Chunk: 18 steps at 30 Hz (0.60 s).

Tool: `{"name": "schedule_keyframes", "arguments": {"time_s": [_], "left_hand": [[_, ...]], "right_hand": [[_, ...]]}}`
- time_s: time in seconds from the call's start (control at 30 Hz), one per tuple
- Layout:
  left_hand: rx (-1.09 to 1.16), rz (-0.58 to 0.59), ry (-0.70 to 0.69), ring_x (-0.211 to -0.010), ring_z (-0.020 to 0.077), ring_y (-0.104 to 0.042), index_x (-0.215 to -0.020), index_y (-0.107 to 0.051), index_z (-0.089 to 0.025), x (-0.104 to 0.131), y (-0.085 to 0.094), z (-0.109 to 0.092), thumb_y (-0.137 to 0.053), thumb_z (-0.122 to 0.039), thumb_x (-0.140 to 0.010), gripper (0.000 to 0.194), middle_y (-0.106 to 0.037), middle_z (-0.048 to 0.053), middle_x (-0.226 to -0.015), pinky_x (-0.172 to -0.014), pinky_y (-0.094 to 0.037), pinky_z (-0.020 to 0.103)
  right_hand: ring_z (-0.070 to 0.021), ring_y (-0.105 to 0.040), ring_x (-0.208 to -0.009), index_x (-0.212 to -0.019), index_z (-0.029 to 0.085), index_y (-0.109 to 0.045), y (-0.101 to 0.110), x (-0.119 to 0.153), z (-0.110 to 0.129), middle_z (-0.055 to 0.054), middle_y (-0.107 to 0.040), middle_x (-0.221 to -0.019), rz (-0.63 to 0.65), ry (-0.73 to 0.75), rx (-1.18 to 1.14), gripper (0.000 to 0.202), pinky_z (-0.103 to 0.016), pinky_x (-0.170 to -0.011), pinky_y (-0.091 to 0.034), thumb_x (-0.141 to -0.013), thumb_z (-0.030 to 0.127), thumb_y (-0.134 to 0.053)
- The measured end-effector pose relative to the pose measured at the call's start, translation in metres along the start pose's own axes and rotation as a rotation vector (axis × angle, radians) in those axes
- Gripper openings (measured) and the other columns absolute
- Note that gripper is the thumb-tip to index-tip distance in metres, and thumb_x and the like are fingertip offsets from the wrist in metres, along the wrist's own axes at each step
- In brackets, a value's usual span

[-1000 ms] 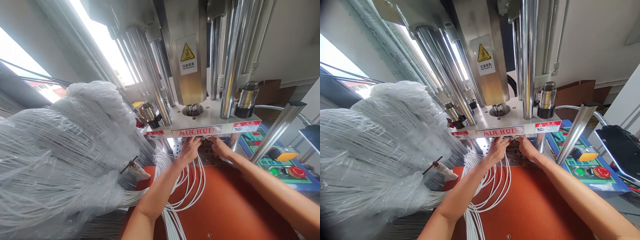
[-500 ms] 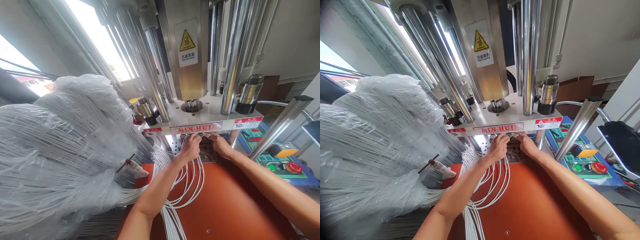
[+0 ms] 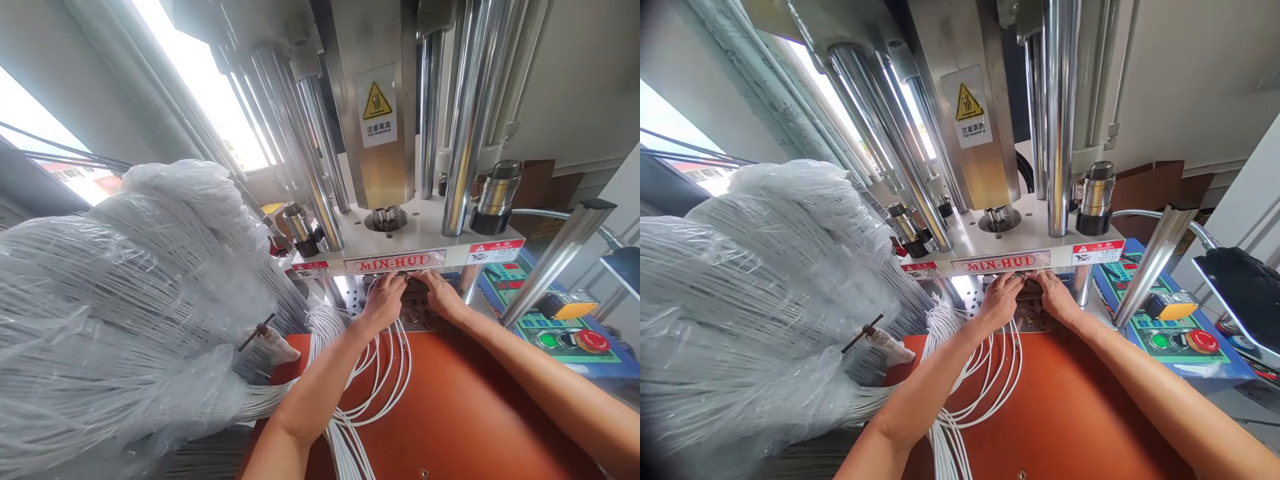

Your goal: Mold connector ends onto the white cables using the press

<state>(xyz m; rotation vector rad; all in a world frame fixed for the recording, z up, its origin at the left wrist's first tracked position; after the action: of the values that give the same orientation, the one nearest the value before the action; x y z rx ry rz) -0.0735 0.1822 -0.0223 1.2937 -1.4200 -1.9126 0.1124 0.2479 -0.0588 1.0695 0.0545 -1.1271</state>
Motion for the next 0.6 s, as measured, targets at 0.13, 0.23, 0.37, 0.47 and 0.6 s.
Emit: {"name": "schedule_keyframes", "arguments": {"time_s": [0.13,0.23,0.37,0.47,0.6], "left_hand": [[0.047,-0.025,0.030,-0.133,0.0263,-0.039,-0.129,-0.055,-0.014,0.000,-0.002,0.000,-0.049,-0.010,-0.084,0.046,-0.059,0.009,-0.131,-0.112,-0.036,0.044],[0.098,-0.042,0.059,-0.134,0.0266,-0.038,-0.130,-0.055,-0.016,0.002,-0.002,0.001,-0.049,-0.008,-0.082,0.049,-0.059,0.007,-0.132,-0.111,-0.038,0.044],[0.166,-0.050,0.061,-0.137,0.0256,-0.035,-0.129,-0.057,-0.017,0.007,-0.001,0.002,-0.049,-0.011,-0.085,0.045,-0.057,0.005,-0.136,-0.112,-0.037,0.047],[0.211,-0.041,0.064,-0.137,0.0257,-0.036,-0.126,-0.060,-0.018,0.009,0.010,0.004,-0.053,-0.018,-0.088,0.039,-0.059,0.006,-0.134,-0.111,-0.038,0.050],[0.228,-0.062,0.087,-0.128,0.0250,-0.046,-0.114,-0.067,-0.018,0.022,0.053,0.001,-0.053,-0.018,-0.090,0.028,-0.068,0.006,-0.118,-0.108,-0.043,0.046]], "right_hand": [[-0.0217,-0.049,-0.124,-0.124,0.021,-0.059,0.000,-0.001,-0.001,-0.008,-0.060,-0.122,0.047,-0.034,-0.047,0.071,-0.045,-0.110,-0.038,-0.060,-0.002,-0.037],[-0.0228,-0.050,-0.125,-0.120,0.020,-0.060,0.005,-0.006,-0.003,-0.008,-0.062,-0.123,0.074,-0.088,-0.099,0.067,-0.047,-0.111,-0.036,-0.060,-0.001,-0.037],[-0.0241,-0.052,-0.126,-0.127,0.019,-0.055,0.013,-0.012,-0.008,-0.009,-0.064,-0.125,0.158,-0.100,-0.254,0.071,-0.046,-0.110,-0.038,-0.058,0.005,-0.041],[-0.0265,-0.048,-0.130,-0.136,0.018,-0.046,0.020,-0.009,-0.008,-0.012,-0.057,-0.136,0.149,-0.143,-0.345,0.077,-0.047,-0.104,-0.043,-0.060,0.010,-0.043],[-0.0275,-0.037,-0.138,-0.148,0.024,-0.032,0.040,0.027,0.014,-0.010,-0.041,-0.151,0.165,-0.142,-0.345,0.085,-0.048,-0.104,-0.044,-0.065,0.012,-0.044]]}}
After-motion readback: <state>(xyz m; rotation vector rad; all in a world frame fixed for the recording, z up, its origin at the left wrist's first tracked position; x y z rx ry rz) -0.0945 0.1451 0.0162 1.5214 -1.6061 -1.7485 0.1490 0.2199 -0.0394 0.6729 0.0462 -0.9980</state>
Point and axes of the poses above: each hand's wrist, its own x-axis away from the middle knuckle, its own y-axis out of the back of the hand, z = x × y, the point moved 1 cm from there along -x, towards the middle knuckle
